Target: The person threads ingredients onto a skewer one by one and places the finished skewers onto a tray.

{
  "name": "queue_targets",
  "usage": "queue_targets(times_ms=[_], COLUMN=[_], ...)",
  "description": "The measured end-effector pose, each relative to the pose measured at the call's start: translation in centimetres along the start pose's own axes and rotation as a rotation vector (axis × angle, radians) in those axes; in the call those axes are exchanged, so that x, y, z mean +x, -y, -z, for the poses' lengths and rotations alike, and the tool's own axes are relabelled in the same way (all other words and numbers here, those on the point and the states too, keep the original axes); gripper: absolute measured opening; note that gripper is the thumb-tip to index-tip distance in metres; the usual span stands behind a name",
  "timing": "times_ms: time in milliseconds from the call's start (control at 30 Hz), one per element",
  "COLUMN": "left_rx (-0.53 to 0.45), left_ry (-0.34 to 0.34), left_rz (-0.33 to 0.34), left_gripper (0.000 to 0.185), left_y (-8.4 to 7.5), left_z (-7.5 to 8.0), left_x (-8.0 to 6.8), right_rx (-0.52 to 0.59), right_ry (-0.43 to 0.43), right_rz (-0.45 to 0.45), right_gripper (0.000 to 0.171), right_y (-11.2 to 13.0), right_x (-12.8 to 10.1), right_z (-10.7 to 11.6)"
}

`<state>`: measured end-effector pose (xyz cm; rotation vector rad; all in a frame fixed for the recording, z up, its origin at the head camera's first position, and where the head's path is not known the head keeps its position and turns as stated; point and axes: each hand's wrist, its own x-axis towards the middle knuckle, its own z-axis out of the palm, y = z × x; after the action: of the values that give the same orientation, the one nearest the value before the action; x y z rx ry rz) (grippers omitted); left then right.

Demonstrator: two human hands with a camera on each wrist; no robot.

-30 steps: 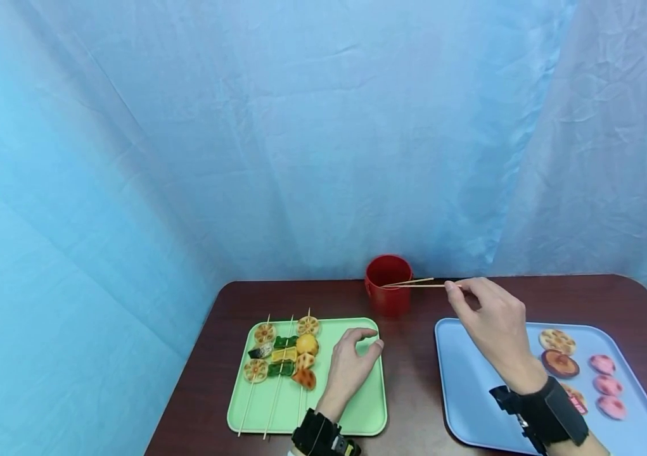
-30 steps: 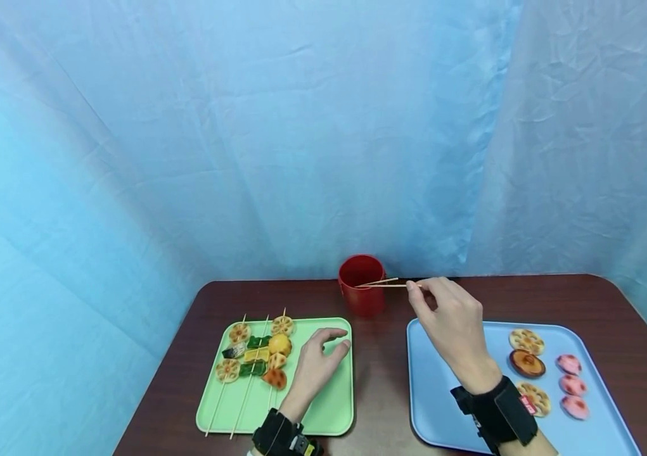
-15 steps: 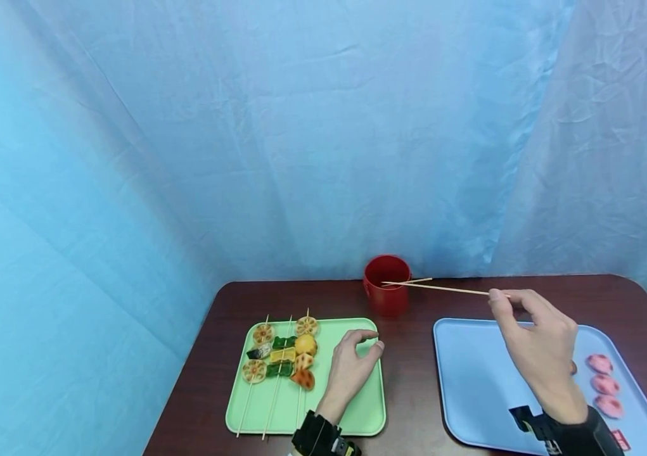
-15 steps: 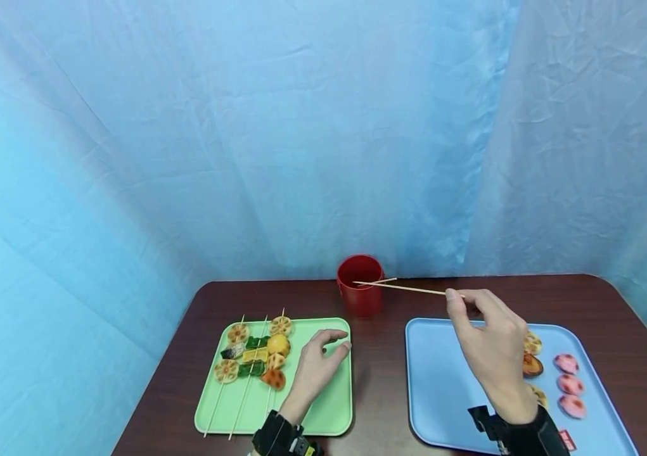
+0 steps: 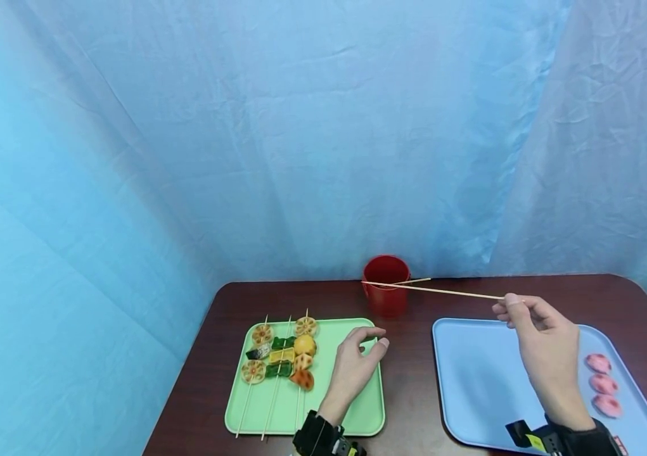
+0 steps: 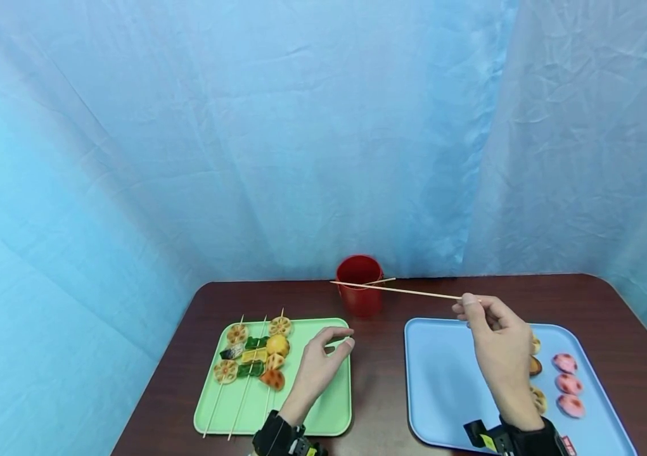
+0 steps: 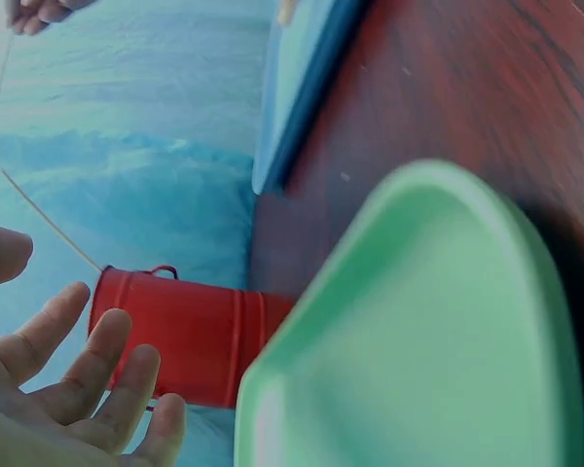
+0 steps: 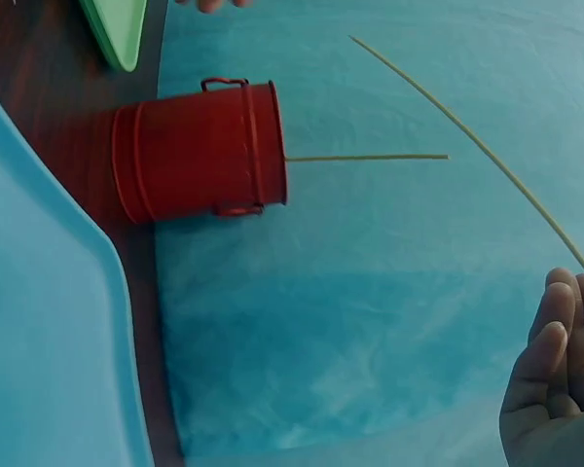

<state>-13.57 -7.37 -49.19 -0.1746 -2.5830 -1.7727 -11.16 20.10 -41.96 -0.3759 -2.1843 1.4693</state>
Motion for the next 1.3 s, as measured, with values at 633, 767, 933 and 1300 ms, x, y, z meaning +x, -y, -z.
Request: queue_targets(times_ms=[633, 767, 933, 1300], left_rx=[-0.553, -0.759, -1.029, -1.211], left_ry=[0.173, 0.19, 0.194, 0.027], left_rz=[0.023, 0.054, 0.142, 0.198], left_gripper=[0.048, 0.049, 0.048, 0.031], left_y=[-3.2, -3.2, -3.7, -4.6], left_z=[-0.5, -0.7, -1.1, -2.4], left_x=[-0.6, -0.5, -0.4, -0.2], right_rx=[0.124, 0.191, 0.25, 0.225], right_ry=[0.15, 0.17, 0.194, 0.279], right_rz=[-0.046, -0.062, -0.106, -0.102], right_gripper=[0.034, 0.036, 0.039, 0.043], right_y=[-0.9, -0.8, -0.9, -1.1], right_x=[-1.4, -1.7, -2.1, -3.2], right_z=[-2.6, -3.1, -3.6, -4.9])
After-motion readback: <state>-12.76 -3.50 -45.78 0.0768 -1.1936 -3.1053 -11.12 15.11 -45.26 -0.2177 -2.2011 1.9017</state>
